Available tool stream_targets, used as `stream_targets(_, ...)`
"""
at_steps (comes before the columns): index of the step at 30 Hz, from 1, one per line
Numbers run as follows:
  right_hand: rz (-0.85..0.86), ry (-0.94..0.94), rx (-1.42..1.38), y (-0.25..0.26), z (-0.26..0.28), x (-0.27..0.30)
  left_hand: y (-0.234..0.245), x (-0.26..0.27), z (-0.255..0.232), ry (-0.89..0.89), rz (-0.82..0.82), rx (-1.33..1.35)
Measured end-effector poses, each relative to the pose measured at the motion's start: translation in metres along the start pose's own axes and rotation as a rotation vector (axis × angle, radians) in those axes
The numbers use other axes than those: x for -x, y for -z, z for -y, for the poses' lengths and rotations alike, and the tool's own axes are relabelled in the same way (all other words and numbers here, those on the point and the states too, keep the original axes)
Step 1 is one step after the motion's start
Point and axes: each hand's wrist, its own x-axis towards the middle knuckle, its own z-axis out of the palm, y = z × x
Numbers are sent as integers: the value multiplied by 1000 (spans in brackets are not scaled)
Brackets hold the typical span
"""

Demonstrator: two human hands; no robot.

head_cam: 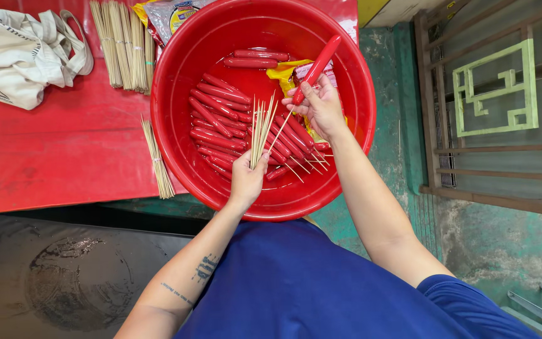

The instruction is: The person repeatedly picks up red sausages from a red basin and threads them onto wooden skewers held in the other hand. The person continues this process throughout the clip, handling sausages and skewers one at a time.

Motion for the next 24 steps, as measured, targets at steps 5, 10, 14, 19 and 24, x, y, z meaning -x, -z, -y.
stream_targets(5, 17, 13, 44, -6, 0, 11, -1, 4, -4, -16, -2, -7)
stream_targets(10, 24, -3, 27, -16, -8, 23, -6, 8, -6, -26, -4, 23)
stream_targets(14, 58, 13, -4, -22, -15, 31, -6, 7, -8, -44, -6, 24)
stream_targets(19, 80, -20, -2, -29, -15, 40, -3, 4, -10, -78, 13, 11)
stream_targets(24, 10, 71, -188, -26, 5, 29, 5, 4, -10, -89, 95, 11)
